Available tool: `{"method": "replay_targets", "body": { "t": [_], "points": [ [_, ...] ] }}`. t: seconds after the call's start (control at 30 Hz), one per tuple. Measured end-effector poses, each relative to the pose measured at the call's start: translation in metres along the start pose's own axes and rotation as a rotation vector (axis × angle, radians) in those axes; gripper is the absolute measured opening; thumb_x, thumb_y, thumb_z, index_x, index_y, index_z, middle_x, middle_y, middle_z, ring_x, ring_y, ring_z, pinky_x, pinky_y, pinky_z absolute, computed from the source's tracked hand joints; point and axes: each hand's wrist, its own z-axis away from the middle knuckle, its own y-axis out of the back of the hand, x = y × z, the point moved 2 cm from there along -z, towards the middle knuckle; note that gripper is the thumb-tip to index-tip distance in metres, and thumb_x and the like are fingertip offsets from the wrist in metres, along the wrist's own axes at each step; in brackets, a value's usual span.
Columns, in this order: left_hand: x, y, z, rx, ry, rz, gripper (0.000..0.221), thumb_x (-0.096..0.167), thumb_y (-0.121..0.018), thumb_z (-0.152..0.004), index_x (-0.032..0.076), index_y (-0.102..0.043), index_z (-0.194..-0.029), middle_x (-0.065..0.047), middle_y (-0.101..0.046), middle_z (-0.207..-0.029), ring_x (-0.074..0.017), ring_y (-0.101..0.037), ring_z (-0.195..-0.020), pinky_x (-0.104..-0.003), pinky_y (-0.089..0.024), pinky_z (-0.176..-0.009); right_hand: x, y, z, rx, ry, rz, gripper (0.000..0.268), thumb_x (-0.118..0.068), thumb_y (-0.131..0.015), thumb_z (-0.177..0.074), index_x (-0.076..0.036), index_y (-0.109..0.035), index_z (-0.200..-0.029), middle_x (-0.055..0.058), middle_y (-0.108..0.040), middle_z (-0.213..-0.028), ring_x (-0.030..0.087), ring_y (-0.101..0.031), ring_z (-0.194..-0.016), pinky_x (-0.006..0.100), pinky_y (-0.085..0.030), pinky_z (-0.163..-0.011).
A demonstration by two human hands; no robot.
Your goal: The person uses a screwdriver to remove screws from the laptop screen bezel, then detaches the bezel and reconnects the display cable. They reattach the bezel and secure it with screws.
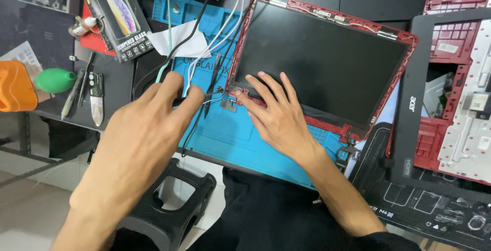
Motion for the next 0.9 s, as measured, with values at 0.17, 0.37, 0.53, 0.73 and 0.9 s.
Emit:
{"method": "replay_targets", "body": {
  "t": [0.17,0.37,0.53,0.73,0.9],
  "points": [
    [-0.001,-0.005,0.003,-0.104,0.058,-0.028,0.021,0.014,-0.063,-0.089,0.006,-0.059,-0.108,-0.008,-0.056,-0.101,-0.0222,-0.065,-0.09,-0.034,-0.055,-0.066,0.0,-0.001,0.001,-0.003,-0.002,-0.014,0.045,-0.015,-0.073,-0.091,-0.017,-0.066,-0.136,0.013,-0.051,-0.151,0.035,-0.044,-0.143,0.06,-0.029,-0.122],
    [-0.001,-0.005,0.005,-0.11,0.078,0.009,0.02,0.014,-0.063,-0.091,0.004,-0.06,-0.108,-0.009,-0.055,-0.101,-0.0226,-0.066,-0.091,-0.034,-0.056,-0.065,0.001,-0.002,0.001,-0.005,-0.001,-0.011,0.046,-0.015,-0.073,-0.091,-0.017,-0.066,-0.137,0.013,-0.051,-0.15,0.035,-0.044,-0.143,0.06,-0.029,-0.121],
    [-0.007,-0.008,0.009,-0.049,0.092,0.077,0.018,0.014,-0.066,-0.088,0.002,-0.064,-0.102,-0.01,-0.057,-0.095,-0.0238,-0.066,-0.081,-0.036,-0.054,-0.061,0.001,-0.001,0.002,-0.006,0.007,0.0,0.046,-0.015,-0.073,-0.091,-0.016,-0.066,-0.136,0.013,-0.051,-0.15,0.035,-0.044,-0.143,0.06,-0.028,-0.122],
    [-0.02,-0.013,0.031,0.168,0.307,0.107,0.013,0.017,-0.073,-0.098,0.005,-0.069,-0.096,-0.008,-0.059,-0.081,-0.0281,-0.064,-0.077,-0.04,-0.047,-0.061,0.005,-0.006,0.004,-0.004,-0.005,-0.022,0.045,-0.016,-0.072,-0.091,-0.012,-0.065,-0.136,0.015,-0.051,-0.15,0.035,-0.044,-0.143,0.06,-0.027,-0.122],
    [-0.02,-0.041,0.048,0.279,0.39,0.453,0.013,0.003,-0.074,-0.093,0.003,-0.069,-0.105,-0.009,-0.066,-0.091,-0.0291,-0.059,-0.084,-0.04,-0.047,-0.075,0.004,0.007,-0.001,0.21,-0.102,-0.239,0.039,-0.011,-0.079,-0.09,-0.004,-0.067,-0.126,0.012,-0.068,-0.128,0.031,-0.06,-0.13,0.054,-0.038,-0.121]
  ]
}}
